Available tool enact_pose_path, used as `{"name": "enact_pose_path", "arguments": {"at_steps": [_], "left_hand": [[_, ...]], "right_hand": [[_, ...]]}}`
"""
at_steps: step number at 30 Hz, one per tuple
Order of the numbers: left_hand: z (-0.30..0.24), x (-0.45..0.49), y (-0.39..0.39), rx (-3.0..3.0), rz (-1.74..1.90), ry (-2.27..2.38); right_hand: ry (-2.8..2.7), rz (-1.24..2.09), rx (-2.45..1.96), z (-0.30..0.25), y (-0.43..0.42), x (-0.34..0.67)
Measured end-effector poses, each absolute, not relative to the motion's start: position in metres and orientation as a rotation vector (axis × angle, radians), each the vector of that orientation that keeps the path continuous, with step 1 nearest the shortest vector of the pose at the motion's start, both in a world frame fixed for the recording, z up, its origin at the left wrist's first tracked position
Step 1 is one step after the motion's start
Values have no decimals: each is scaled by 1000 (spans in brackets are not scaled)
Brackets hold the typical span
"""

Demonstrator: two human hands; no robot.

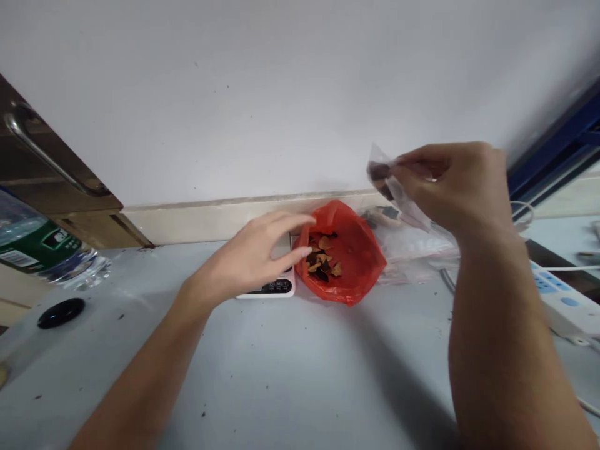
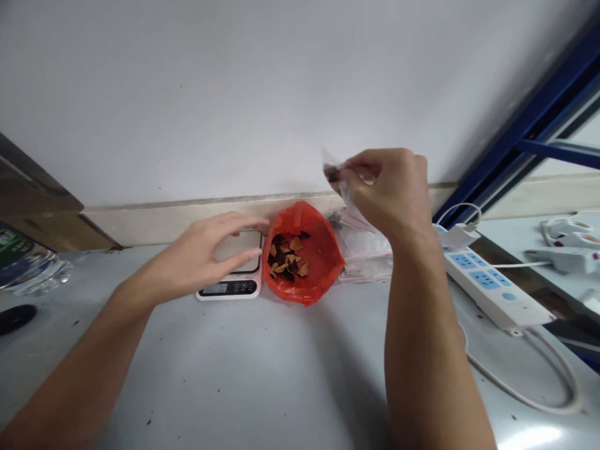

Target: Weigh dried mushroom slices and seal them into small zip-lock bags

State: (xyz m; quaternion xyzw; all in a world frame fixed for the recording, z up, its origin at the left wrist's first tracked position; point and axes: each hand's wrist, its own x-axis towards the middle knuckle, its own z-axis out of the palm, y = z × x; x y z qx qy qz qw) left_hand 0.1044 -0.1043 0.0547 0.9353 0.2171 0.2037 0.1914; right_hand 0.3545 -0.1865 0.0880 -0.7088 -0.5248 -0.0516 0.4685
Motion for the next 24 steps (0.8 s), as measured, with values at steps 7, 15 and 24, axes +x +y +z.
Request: {"name": "enact_pose_path", "arguments": {"at_steps": [7, 15, 24], "left_hand": [[57, 96, -91, 2216, 1001, 596], [59, 79, -83, 1911, 1093, 767], [55, 77, -77, 1718, 1154, 962]], "right_hand": [[-1486, 694, -1395, 88, -171, 297], [-1225, 1340, -1119, 67, -157, 290], [-1333, 907, -1513, 65, -153, 298]]}}
